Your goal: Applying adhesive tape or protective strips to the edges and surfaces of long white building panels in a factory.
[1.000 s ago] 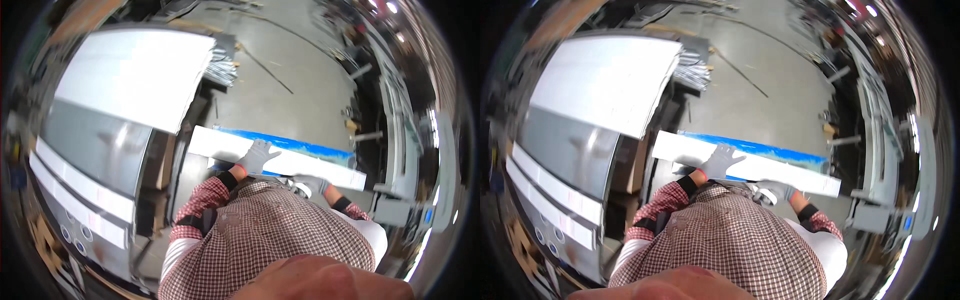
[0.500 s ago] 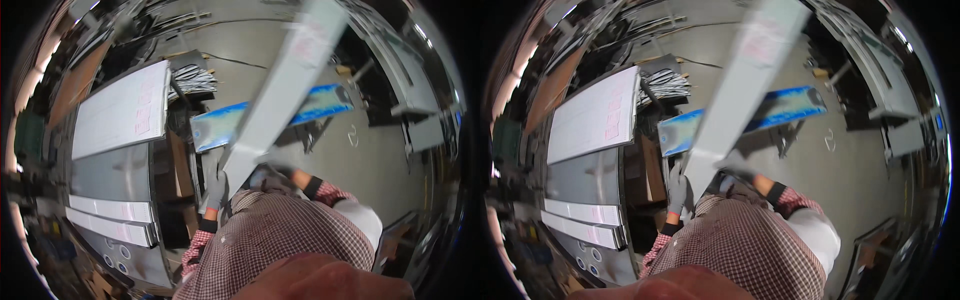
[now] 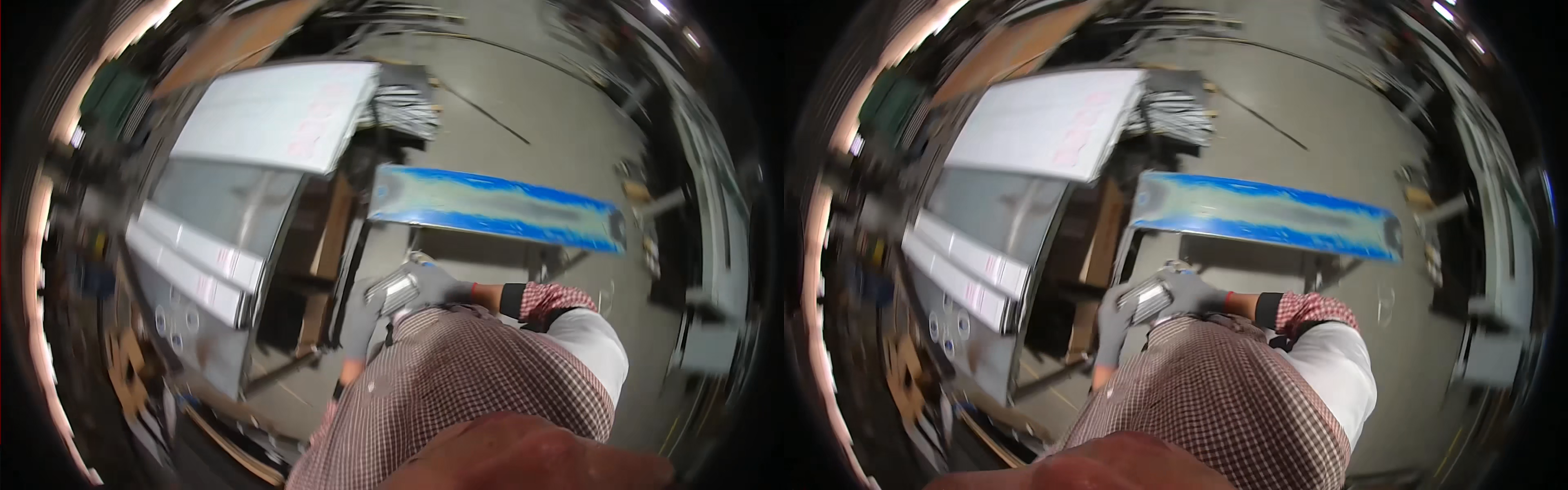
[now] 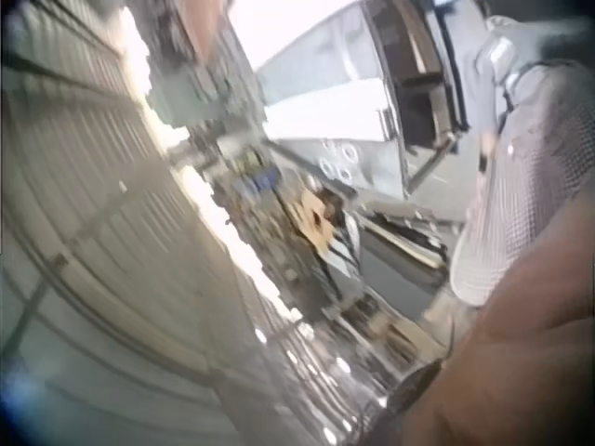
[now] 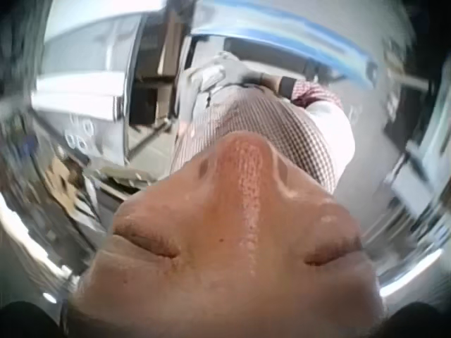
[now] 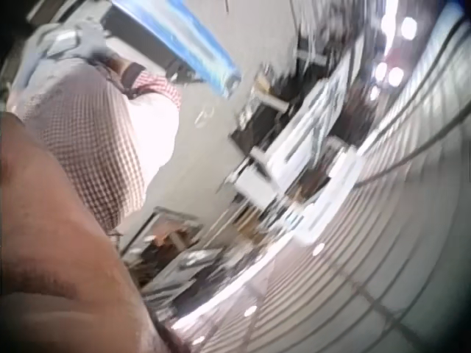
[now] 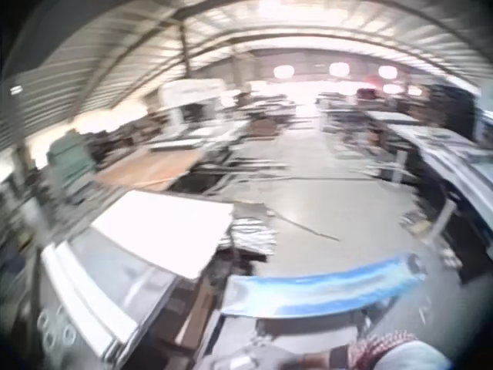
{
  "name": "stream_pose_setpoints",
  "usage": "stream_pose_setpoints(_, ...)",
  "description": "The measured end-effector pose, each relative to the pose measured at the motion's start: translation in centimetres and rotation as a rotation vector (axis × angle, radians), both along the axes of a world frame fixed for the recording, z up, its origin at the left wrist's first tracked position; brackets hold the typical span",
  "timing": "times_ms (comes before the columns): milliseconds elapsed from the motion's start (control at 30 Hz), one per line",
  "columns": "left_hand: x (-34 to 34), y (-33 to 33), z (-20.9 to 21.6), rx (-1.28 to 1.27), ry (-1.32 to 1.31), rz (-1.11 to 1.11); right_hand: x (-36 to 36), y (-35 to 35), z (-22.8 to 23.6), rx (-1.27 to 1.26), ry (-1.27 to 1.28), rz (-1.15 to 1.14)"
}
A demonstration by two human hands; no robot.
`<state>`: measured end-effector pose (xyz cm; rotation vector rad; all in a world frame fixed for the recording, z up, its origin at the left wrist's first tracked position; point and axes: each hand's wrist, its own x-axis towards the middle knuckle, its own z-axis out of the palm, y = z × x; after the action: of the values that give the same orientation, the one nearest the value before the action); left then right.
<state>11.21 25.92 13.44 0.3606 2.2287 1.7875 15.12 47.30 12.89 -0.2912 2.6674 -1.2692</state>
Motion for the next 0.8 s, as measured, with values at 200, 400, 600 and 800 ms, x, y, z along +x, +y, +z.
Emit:
stream_pose_setpoints(200,1.2,8.3,8.0,-0.099,0.419,-0.066,-11.2,1.1,3.8,-0.314,0.130,-0.086)
stream_pose_setpoints(400,-2.0,22.9,-7.1,0.566,-0.366,-0.622,-7.7,25.5,28.5,-0.179,1.153,-0.539)
stream_pose_setpoints(600,-7.1,18.5,-1.0,0.674,-0.170,-0.578,0.8,34.2,29.8,0.246,1.393,-1.026)
stream_pose_setpoints(800,-16.9,8.5,5.4,1.650,-0.505,-0.397,4.5,31.0,20.7,0.261,1.304,-1.258)
